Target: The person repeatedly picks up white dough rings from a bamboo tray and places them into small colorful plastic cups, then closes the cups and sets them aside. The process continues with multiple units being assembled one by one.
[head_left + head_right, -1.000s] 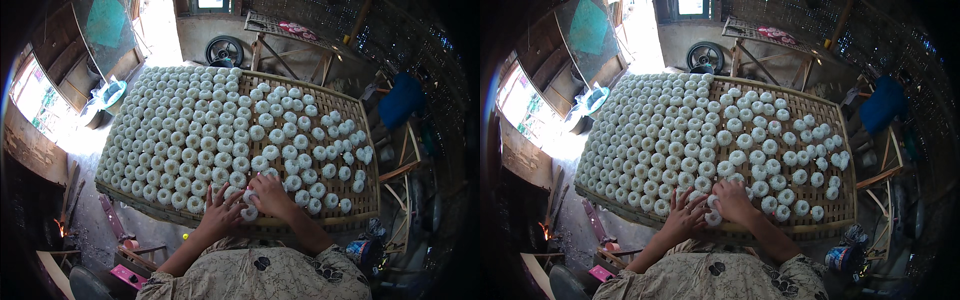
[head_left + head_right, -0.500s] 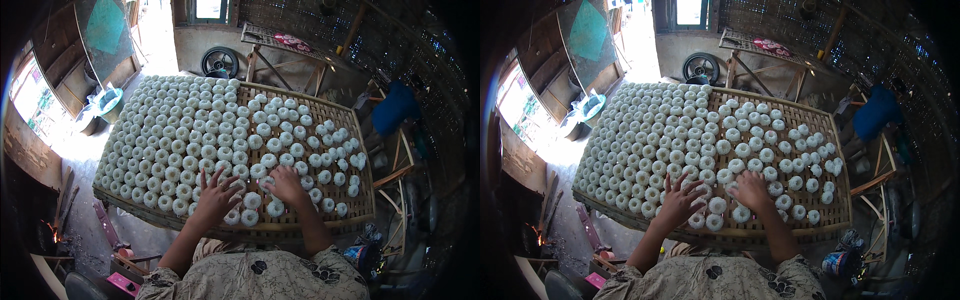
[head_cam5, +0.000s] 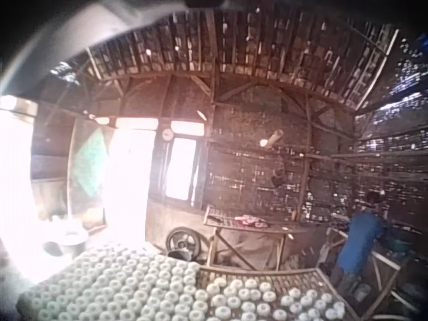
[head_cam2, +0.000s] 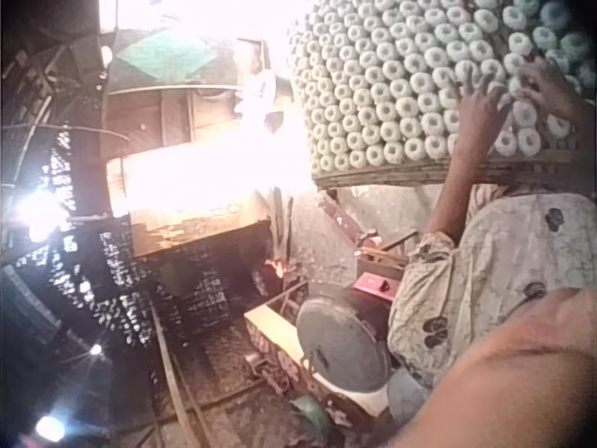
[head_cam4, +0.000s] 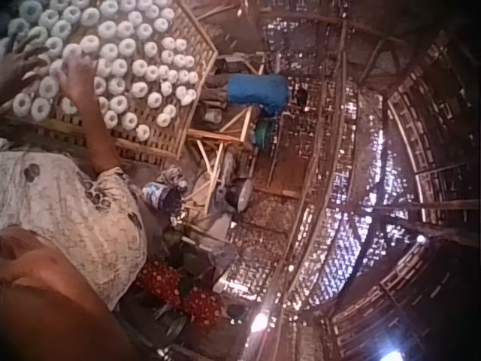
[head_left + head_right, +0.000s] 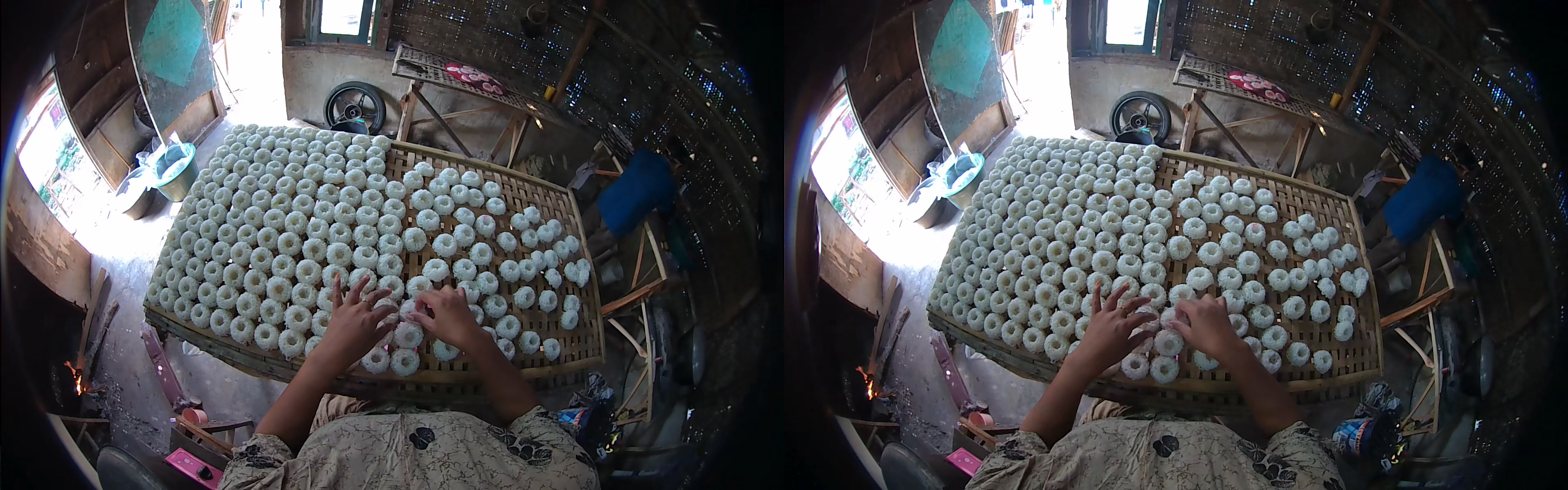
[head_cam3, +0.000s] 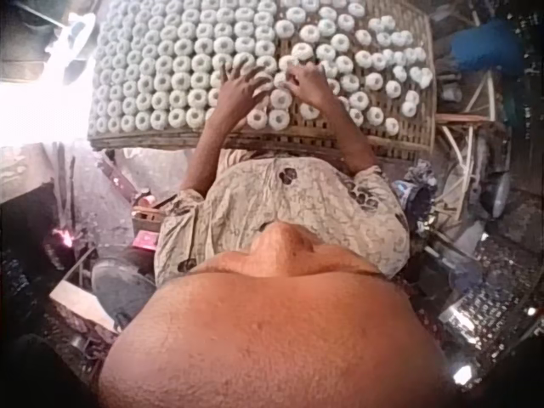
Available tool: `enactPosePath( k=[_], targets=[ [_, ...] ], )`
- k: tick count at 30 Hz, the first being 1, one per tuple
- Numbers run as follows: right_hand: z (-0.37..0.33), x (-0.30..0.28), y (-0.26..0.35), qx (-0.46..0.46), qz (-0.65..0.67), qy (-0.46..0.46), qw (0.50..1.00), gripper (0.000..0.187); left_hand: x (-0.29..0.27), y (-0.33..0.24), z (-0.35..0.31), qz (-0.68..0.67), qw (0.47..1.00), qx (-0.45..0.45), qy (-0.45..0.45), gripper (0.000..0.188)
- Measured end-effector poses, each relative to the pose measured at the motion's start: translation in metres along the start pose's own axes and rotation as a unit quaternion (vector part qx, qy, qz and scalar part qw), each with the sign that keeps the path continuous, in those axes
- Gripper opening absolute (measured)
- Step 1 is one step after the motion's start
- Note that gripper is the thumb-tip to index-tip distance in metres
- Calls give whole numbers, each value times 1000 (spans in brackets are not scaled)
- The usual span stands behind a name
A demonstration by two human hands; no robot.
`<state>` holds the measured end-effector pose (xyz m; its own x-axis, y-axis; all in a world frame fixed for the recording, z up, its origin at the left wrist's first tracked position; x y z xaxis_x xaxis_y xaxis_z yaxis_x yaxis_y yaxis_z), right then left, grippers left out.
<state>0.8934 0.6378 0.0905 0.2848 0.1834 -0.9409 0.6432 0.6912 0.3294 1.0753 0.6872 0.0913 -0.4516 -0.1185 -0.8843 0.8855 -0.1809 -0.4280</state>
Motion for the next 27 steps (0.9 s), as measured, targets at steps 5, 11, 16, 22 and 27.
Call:
enactPosePath(
  k=[5, 11, 16, 22, 27],
  targets=[
    [14, -36, -22, 0, -54, -95, 994, 16, -1, 0, 4, 4, 1000, 6, 7, 25],
    [51, -17, -38, -105, -105, 59, 987, 22, 1, -1, 16, 15, 1000, 6, 19, 28],
    [67, -19, -35, -109, -99, 87, 985, 22, 1, 9, 22, 22, 999, -13, 32, 30],
    [69, -16, -39, -111, -65, 70, 989, 20, 0, 11, 30, 16, 1000, -13, 23, 33],
    [68, -45, -68, -59, -96, 30, 993, 27, 2, 7, 37, 25, 998, 4, 50, 34]
  ],
)
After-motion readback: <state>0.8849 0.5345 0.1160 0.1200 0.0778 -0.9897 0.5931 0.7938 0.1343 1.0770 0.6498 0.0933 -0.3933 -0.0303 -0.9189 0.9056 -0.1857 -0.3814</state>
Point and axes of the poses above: each hand's wrist, its own z-axis towards the middle knuckle, its own x-axis out of the palm, y = z × x, the point moved 4 cm from there along z, towards the middle knuckle, and after that the axes turned 15 degrees about -x, right-handed, at the moved point
